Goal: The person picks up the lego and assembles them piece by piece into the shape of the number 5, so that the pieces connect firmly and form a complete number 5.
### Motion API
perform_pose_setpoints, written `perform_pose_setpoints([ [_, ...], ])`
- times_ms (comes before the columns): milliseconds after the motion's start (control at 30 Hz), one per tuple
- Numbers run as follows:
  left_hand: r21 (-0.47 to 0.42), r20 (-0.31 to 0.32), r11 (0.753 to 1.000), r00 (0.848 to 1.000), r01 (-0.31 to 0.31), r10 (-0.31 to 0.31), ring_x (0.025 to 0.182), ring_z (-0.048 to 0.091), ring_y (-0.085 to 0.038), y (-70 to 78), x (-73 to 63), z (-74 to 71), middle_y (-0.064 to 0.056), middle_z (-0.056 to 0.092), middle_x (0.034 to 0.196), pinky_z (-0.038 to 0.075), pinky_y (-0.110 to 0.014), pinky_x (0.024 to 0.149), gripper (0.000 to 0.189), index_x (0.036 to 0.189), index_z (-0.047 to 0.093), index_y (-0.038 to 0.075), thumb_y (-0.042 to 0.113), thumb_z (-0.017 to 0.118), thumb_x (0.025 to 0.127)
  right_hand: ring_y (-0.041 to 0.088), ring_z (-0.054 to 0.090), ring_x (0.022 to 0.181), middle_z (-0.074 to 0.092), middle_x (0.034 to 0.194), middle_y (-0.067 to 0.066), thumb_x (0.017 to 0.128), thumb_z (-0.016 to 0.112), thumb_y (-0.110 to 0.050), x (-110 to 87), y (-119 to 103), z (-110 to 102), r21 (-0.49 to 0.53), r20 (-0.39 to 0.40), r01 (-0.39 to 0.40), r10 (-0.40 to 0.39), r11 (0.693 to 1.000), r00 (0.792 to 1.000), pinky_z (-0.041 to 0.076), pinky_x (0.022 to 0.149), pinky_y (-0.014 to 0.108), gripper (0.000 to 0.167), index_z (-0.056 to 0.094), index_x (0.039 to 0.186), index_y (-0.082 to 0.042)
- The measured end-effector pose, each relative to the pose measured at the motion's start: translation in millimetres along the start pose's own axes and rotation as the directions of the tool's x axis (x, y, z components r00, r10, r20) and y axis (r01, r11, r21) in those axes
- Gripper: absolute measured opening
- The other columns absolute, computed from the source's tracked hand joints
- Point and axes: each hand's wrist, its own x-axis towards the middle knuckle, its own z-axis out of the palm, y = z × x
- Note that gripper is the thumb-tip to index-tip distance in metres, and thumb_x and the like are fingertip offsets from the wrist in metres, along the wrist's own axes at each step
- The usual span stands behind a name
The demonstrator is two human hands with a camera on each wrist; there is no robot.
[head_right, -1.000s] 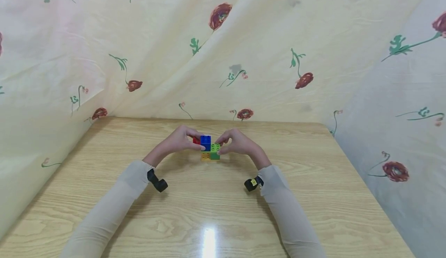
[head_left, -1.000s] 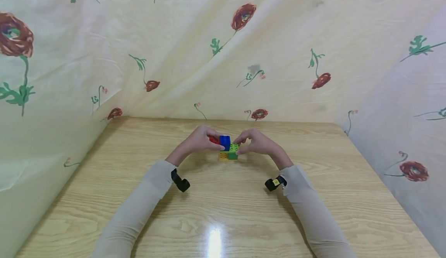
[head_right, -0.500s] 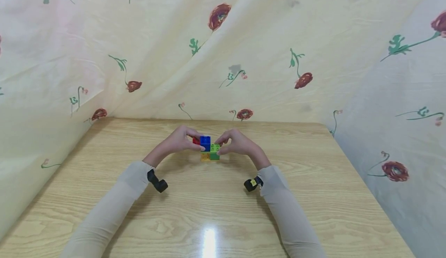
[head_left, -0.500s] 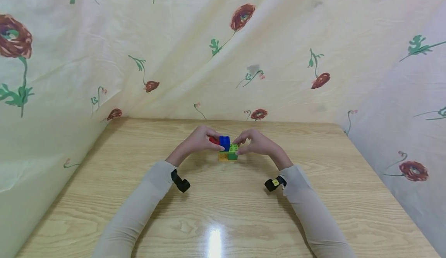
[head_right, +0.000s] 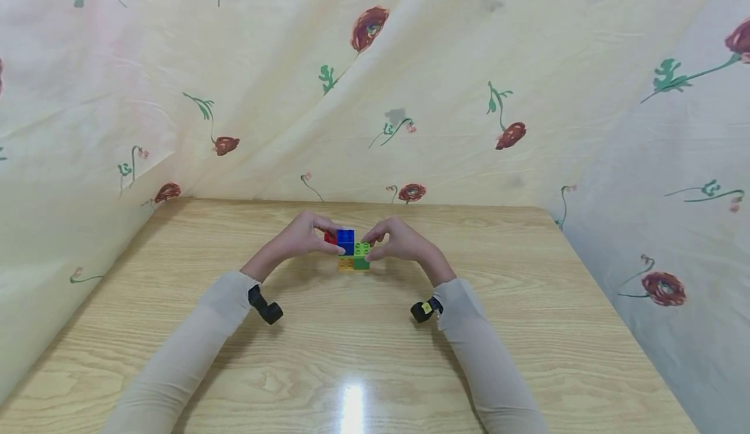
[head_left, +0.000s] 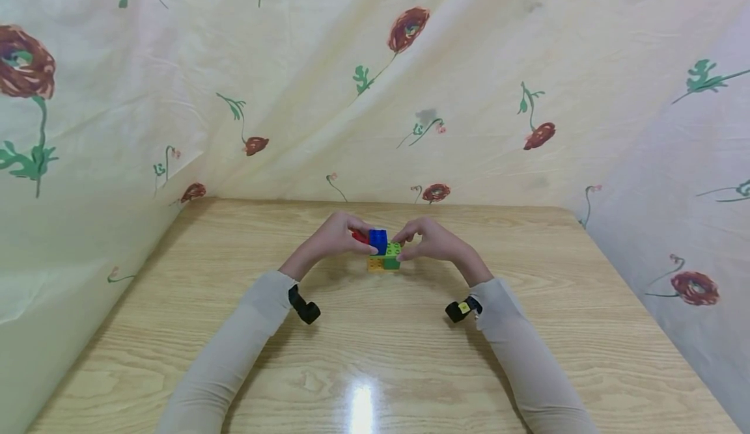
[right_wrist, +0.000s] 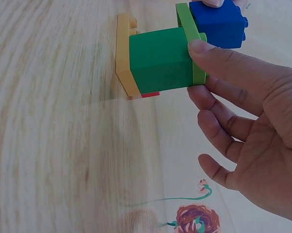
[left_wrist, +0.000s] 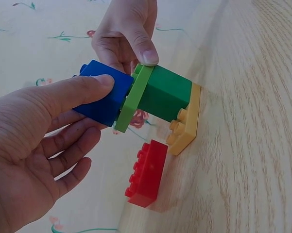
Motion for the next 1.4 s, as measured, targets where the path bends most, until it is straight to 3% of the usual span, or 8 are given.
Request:
perform_pose_setpoints([
  [700,-0.019,-0.005,0.999,0.999,0.049,-0.049,0.095,0.071,-0.025,1.6,-0.5,-0.4,-0.007,0.078,0.108,0.058,-0.029,0.079,0.044,0.119,0.076,0.006,0.021,0.089,0.08,0.031,0.062,0.102,0.076,0.108,0.007,0.083,0.085,-0.016,-0.5,0.0,0.2,-0.01,0.0,-0.008,0.008,1.0,1.0,0.05,0.095,0.053,0.028,0.079,0.11,-0.008],
  [1100,-0.043,-0.002,0.998,0.999,0.044,-0.045,0.089,0.074,-0.017,1.3,0.9,-1.0,-0.009,0.079,0.107,0.06,-0.031,0.081,0.044,0.119,0.076,0.004,0.019,0.089,0.079,0.033,0.062,0.102,0.076,0.108,0.01,0.084,0.084,-0.015,-1.1,-1.0,-0.6,0.0,0.001,0.01,-0.01,1.0,1.0,0.05,0.094,0.056,0.028,0.079,0.11,-0.006],
  [1400,-0.05,0.013,0.999,1.0,-0.002,0.002,0.086,0.075,-0.016,0.1,0.8,-1.3,-0.01,0.079,0.103,0.061,-0.031,0.081,0.039,0.115,0.077,0.004,0.017,0.088,0.081,0.035,0.062,0.102,0.076,0.106,0.009,0.083,0.085,-0.013,-0.2,0.3,0.1,0.008,-0.001,0.002,-0.002,1.0,1.0,0.05,0.094,0.055,0.027,0.079,0.109,-0.007],
])
